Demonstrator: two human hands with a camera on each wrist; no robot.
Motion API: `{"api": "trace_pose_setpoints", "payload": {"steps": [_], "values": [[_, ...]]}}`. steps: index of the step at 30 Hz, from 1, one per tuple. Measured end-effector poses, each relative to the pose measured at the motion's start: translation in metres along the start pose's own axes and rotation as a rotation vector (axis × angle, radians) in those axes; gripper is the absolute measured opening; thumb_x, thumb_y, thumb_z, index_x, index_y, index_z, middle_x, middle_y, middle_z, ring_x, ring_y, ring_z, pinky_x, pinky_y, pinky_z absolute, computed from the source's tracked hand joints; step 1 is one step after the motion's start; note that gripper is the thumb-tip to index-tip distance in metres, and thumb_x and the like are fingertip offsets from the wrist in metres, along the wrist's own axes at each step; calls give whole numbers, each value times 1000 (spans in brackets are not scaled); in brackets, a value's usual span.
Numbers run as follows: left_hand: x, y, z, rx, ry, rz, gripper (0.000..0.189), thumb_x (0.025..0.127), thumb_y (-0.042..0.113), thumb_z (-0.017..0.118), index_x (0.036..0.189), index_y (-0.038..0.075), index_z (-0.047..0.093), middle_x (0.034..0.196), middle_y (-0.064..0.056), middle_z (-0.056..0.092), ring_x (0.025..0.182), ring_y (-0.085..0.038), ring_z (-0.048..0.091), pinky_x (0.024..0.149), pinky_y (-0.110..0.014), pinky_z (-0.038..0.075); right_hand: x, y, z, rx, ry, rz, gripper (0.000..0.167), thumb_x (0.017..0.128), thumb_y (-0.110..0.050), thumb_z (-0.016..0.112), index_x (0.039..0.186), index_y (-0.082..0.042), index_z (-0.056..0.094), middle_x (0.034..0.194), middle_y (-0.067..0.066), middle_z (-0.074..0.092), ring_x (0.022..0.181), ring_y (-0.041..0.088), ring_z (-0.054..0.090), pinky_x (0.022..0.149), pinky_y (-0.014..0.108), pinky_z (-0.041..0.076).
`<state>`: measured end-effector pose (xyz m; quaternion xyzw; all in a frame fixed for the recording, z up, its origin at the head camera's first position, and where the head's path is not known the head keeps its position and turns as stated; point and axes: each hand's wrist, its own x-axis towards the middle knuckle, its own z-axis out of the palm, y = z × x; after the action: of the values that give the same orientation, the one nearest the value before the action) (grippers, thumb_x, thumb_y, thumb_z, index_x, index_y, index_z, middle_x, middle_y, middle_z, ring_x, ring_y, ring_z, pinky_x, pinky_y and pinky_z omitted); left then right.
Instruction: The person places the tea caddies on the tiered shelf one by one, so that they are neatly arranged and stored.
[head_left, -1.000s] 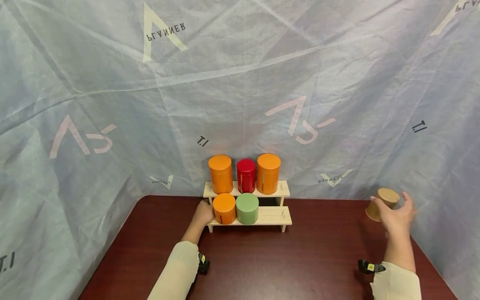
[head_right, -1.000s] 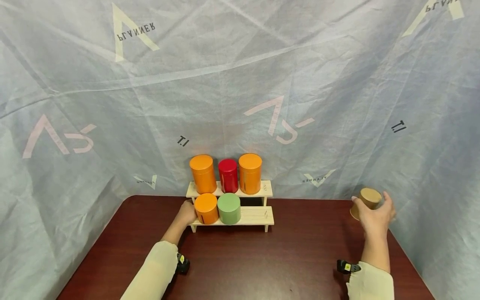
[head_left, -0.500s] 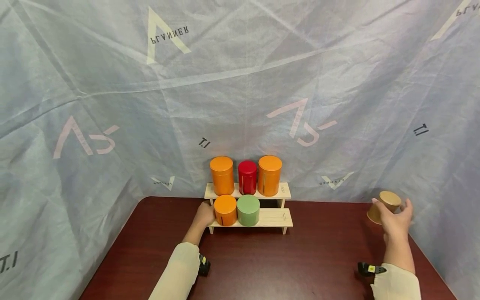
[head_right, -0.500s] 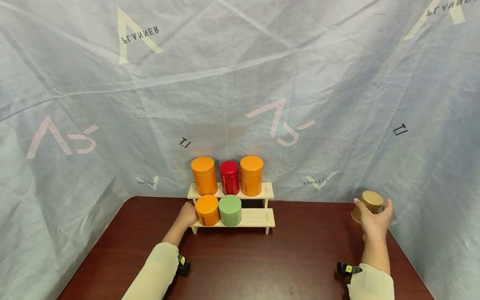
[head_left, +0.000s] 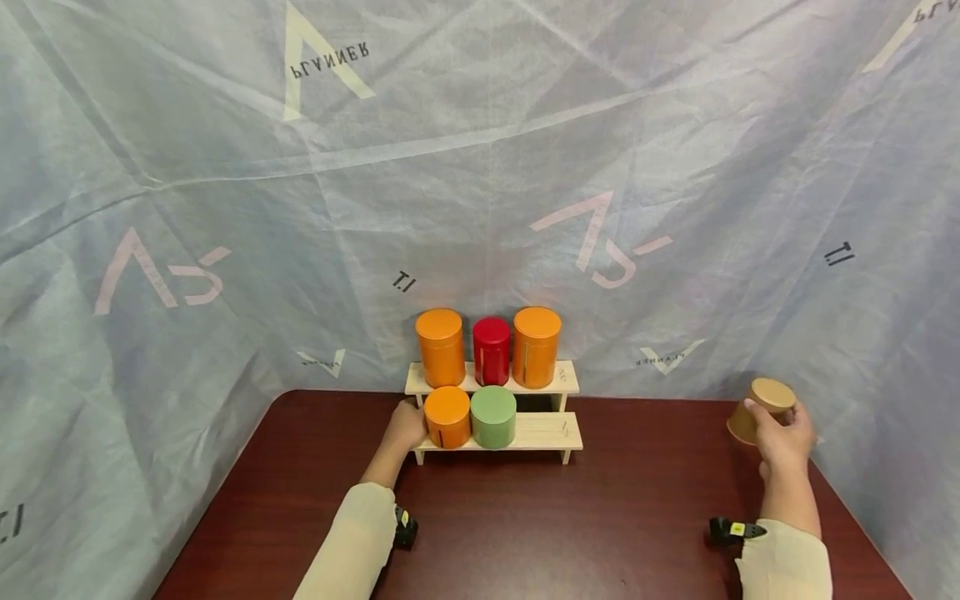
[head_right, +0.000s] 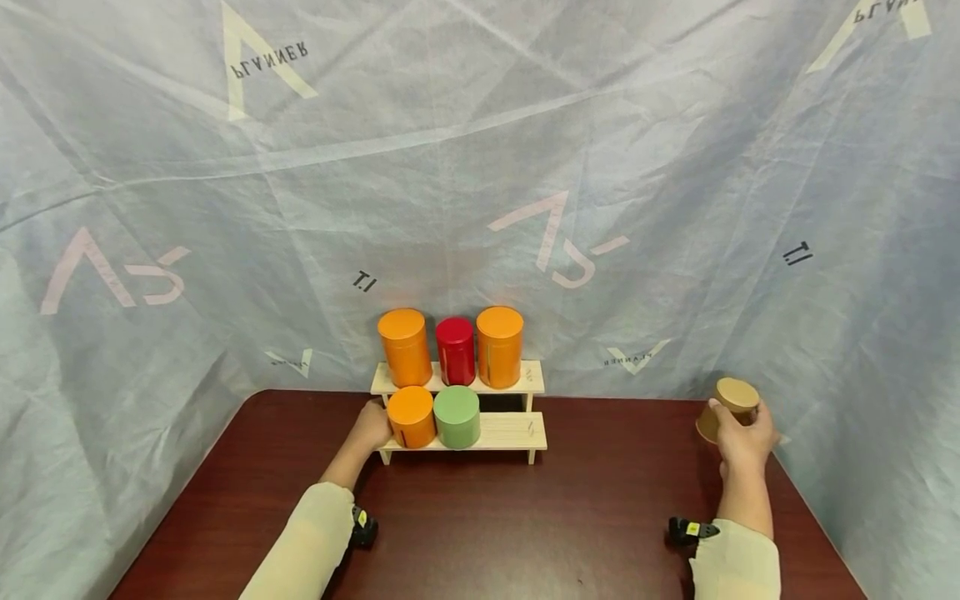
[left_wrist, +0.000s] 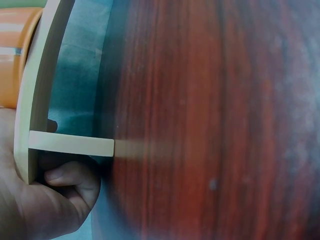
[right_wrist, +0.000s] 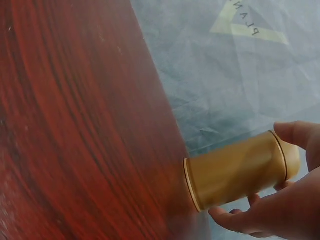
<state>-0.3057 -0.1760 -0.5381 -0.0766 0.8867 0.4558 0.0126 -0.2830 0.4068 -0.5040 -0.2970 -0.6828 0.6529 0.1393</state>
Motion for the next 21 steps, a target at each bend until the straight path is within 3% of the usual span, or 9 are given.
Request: {"api": "trace_pose_setpoints", "payload": {"steps": [4, 7, 10, 16, 18, 21], "values": [[0, 2, -1, -7, -2, 1, 45, 112, 34, 39, 108, -4, 63, 61, 2, 41, 53, -14, 39, 55, -30, 39, 2, 0, 1, 12, 9, -2, 80, 102, -39, 66, 169, -28, 22, 172, -2, 27, 162, 22, 25, 133, 43, 25], [0, 2, -1, -11, -2, -2, 43, 112, 34, 40, 105, -2, 62, 59, 2, 41, 52, -13, 37, 54, -29, 38, 3, 0, 2, 37, 22, 1, 81, 101, -38, 68, 168, -26, 24, 150, -18, 42, 156, 17, 32, 131, 38, 29], [0, 1, -1, -13, -3, 1, 42, 112, 33, 40, 106, -2, 63, 60, 3, 41, 52, -13, 39, 54, -28, 39, 2, 0, 2, 57, 25, 15, 80, 101, -37, 69, 167, -26, 25, 130, -28, 42, 154, 16, 36, 130, 38, 30], [-2, 2, -1, -30, -3, -6, 46, 112, 32, 41, 119, -7, 64, 63, 1, 44, 55, -14, 43, 56, -28, 41, -1, -3, -1, 92, 29, 32, 80, 101, -35, 69, 166, -27, 25, 136, -27, 45, 156, 13, 35, 129, 33, 31], [-2, 3, -1, -25, 2, -6, 45, 112, 32, 41, 115, -6, 64, 64, 1, 44, 55, -14, 42, 56, -28, 41, -2, -5, -2, 113, 30, 37, 78, 100, -35, 71, 165, -27, 29, 131, -28, 47, 153, 11, 39, 122, 25, 36], [-3, 3, 0, -15, 14, 6, 44, 111, 30, 42, 111, -7, 65, 65, 0, 45, 57, -16, 45, 57, -28, 41, -6, -10, -4, 161, 23, 50, 71, 98, -32, 75, 159, -27, 39, 121, -26, 52, 142, 12, 48, 96, 16, 50]]}}
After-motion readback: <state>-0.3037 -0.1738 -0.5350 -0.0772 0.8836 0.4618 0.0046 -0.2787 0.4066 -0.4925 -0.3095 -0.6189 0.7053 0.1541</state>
